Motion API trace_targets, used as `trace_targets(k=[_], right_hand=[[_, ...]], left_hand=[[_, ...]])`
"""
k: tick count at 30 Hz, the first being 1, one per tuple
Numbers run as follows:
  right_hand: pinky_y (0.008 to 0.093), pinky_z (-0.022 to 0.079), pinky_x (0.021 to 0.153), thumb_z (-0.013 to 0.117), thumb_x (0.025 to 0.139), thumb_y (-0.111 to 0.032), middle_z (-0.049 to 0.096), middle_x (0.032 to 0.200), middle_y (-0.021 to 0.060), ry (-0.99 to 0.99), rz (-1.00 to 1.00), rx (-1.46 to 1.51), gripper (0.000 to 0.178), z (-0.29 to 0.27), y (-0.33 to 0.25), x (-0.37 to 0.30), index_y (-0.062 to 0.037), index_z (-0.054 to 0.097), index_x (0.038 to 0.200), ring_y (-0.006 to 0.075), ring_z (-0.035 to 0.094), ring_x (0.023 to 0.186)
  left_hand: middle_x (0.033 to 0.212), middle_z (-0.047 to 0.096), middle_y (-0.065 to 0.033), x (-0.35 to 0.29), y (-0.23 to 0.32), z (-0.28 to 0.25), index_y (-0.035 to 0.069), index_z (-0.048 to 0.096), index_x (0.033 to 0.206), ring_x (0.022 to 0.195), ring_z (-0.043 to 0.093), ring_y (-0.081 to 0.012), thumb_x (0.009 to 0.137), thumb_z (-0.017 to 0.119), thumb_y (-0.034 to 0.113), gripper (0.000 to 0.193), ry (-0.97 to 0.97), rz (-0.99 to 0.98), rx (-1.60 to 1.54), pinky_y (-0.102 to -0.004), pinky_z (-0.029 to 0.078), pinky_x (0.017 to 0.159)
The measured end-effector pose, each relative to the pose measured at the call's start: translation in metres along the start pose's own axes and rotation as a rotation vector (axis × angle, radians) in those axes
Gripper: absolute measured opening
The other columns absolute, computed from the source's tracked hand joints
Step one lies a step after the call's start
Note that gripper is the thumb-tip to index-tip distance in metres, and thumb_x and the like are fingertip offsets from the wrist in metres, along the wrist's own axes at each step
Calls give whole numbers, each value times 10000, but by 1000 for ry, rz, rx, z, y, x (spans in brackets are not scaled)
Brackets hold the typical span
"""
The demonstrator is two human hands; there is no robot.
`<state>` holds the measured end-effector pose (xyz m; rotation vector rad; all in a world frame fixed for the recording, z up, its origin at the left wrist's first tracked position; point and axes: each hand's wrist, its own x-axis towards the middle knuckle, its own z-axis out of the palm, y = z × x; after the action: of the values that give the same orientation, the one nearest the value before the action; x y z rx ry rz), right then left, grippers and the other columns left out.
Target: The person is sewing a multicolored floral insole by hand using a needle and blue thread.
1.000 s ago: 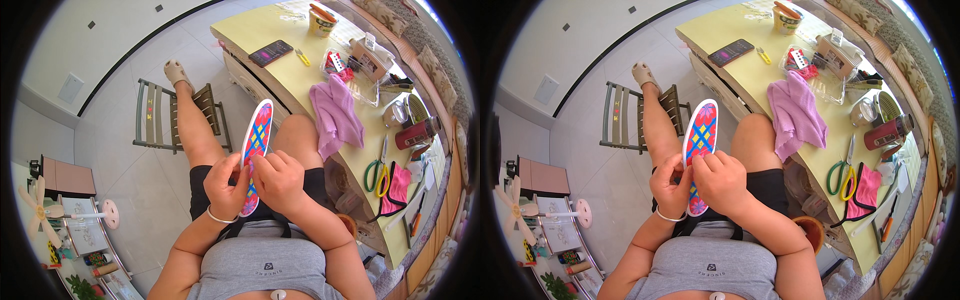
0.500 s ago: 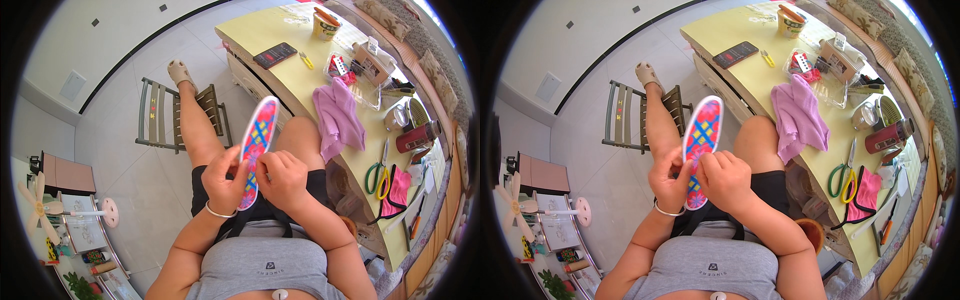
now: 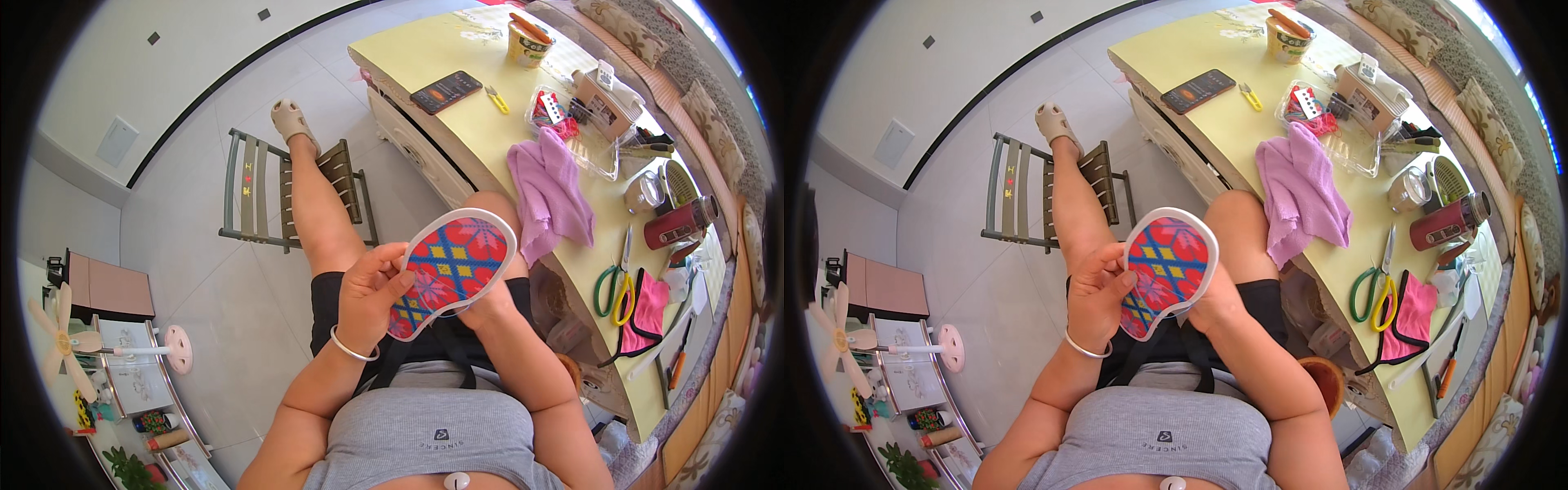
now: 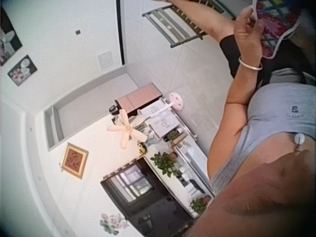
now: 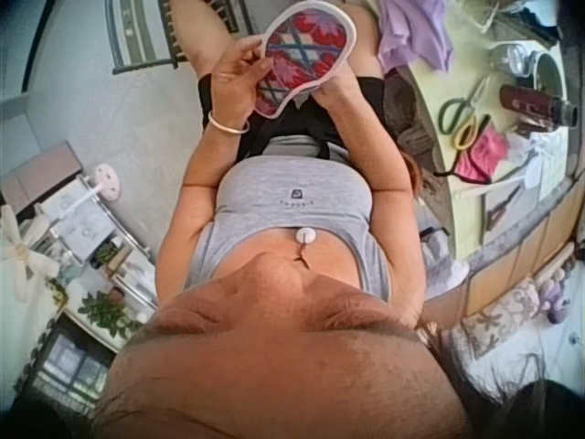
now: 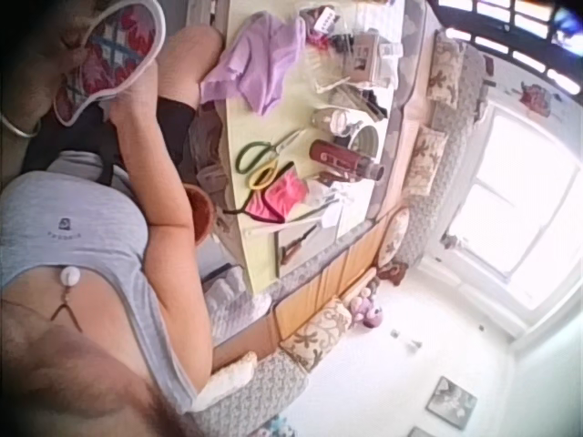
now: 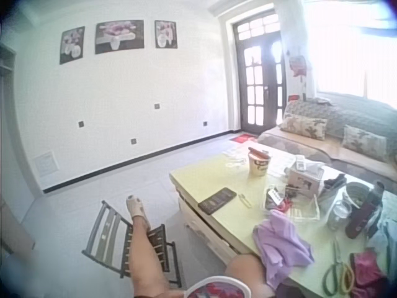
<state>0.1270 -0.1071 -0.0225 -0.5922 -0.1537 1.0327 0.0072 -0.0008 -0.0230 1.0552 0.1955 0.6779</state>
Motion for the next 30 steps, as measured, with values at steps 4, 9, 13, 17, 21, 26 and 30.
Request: trace_targets(k=[4, 9, 13, 17, 21, 26, 30], right_hand=[[378, 581, 756, 626, 878, -153, 682, 1011, 145, 64, 241, 133, 246, -13, 8, 4, -10, 631, 1078, 260, 672, 924], [388, 574, 753, 622, 858, -146, 670, 1008, 136, -65, 231, 400, 199, -39, 21, 9, -13, 630, 1006, 255, 664, 882], [268, 471, 862, 549, 887, -89, 594, 922, 76, -169, -9, 41, 79, -30, -2, 24, -18, 584, 884, 141, 555, 931], [224, 468, 538, 524, 924, -91, 535, 808, 34, 111, 59, 495, 69, -15, -51, 17, -33, 543, 958, 94, 473, 606], [197, 319, 434, 514, 940, -86, 493, 733, 7, 48, -449, 234, 101, -79, -128, 5, -38, 516, 1029, 51, 391, 527], [209, 311, 453, 523, 943, -101, 516, 742, -11, 430, -720, -468, 116, -28, -94, 2, -21, 607, 951, 44, 411, 547], [234, 442, 550, 591, 855, 24, 573, 699, 5, 94, -651, -1084, 120, 24, -27, -3, -2, 633, 964, 107, 573, 633]], left_hand=[[935, 612, -29, 0, -2, -2, -5, 596, 1185, 821, 556, -83, 879, 614, -52, 309, -24, -9, 87, -218, 462, 741], [925, 597, -32, -2, 0, 2, -17, 613, 1153, 813, 556, -94, 877, 614, -48, 278, -112, 31, 197, -217, 457, 742], [933, 599, -27, -9, 4, 9, -12, 620, 1158, 843, 570, -101, 860, 621, -54, 301, -177, -1, 140, -218, 453, 755], [976, 622, -51, 5, 0, -17, 9, 607, 1198, 864, 591, -130, 811, 606, -99, 402, 106, -51, -238, -246, 474, 772], [758, 478, -69, 27, 30, -42, -44, 459, 1292, 622, 422, -149, 904, 548, 265, 504, 51, -181, -706, -268, 383, 531], [758, 463, -62, 22, 15, -33, -34, 478, 1297, 614, 380, -134, 955, 458, 402, 555, -77, -357, -901, -263, 353, 521], [769, 454, -55, 11, 1, -18, -30, 474, 1310, 609, 370, -136, 953, 460, 450, 599, -70, -482, -1027, -262, 348, 521]])
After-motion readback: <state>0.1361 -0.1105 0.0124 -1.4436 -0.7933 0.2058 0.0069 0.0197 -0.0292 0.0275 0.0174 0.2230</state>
